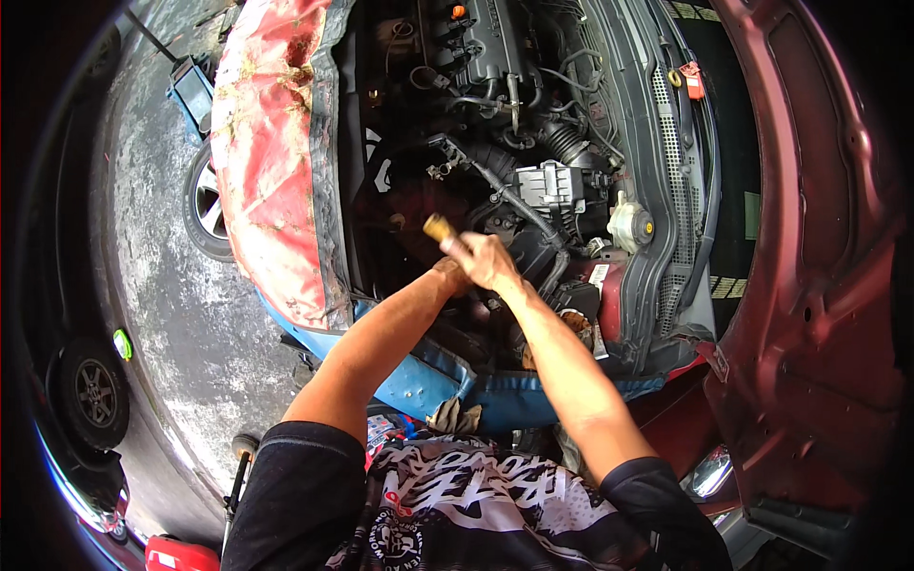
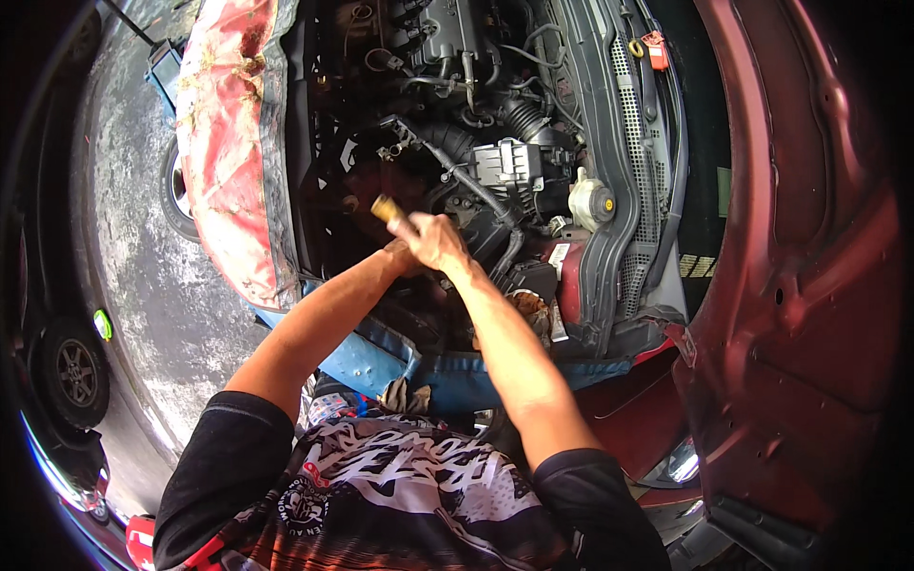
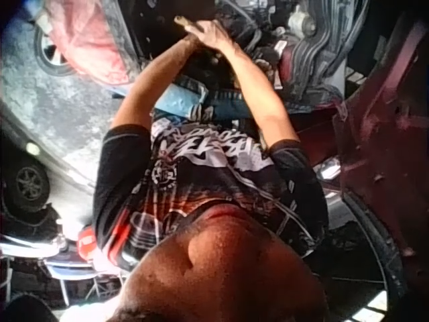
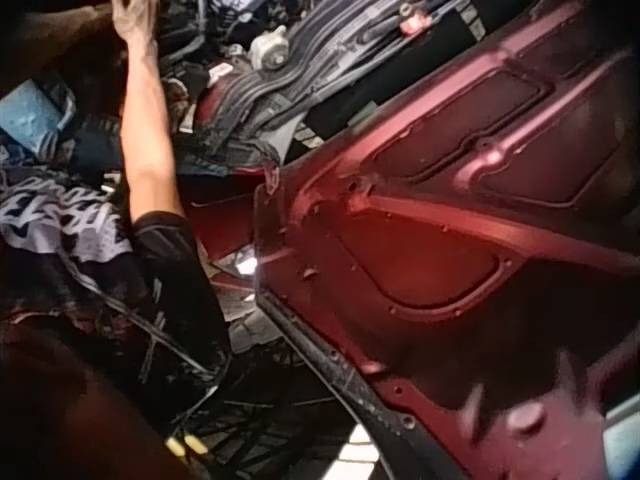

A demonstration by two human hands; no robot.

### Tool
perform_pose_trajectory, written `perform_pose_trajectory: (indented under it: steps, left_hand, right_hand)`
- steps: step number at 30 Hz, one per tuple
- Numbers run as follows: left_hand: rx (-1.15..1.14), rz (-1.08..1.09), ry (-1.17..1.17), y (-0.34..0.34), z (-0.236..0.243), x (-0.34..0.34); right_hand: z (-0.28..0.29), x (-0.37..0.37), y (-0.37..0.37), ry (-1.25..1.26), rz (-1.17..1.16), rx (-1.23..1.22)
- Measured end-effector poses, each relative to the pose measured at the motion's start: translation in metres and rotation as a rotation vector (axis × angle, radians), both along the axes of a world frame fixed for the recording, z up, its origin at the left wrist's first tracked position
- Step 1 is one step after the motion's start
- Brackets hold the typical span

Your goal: Loosening bolts and tapping engine components using a socket wrench and hammer.

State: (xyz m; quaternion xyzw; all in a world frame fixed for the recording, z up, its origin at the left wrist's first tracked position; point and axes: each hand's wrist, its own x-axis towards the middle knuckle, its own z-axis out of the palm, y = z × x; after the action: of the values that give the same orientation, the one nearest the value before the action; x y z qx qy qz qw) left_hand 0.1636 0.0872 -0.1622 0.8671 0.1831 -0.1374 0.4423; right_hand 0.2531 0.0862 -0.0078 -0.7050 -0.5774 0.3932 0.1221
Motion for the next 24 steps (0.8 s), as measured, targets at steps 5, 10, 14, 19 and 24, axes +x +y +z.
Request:
perform_pose_trajectory:
  steps: [5,10,14,19,24]
  left_hand:
    - [-0.007,-0.020,0.110,0.001,0.031,0.040]
    - [0.002,0.006,0.265,0.030,0.052,0.019]
    - [-0.003,0.021,0.414,0.029,0.071,-0.017]
    - [-0.389,0.612,0.165,0.023,0.122,-0.046]
    - [-1.720,1.492,-0.377,0.017,0.123,-0.019]
  right_hand:
    - [-0.011,0.016,-0.013,-0.191,0.330,0.277]
    - [-0.014,0.004,-0.005,-0.152,0.008,0.141]
    - [-0.008,0.003,-0.004,-0.166,0.008,0.068]
    - [-0.010,0.026,-0.006,-0.055,0.061,-0.083]
    - [-0.025,0.033,-0.003,-0.095,0.135,-0.143]
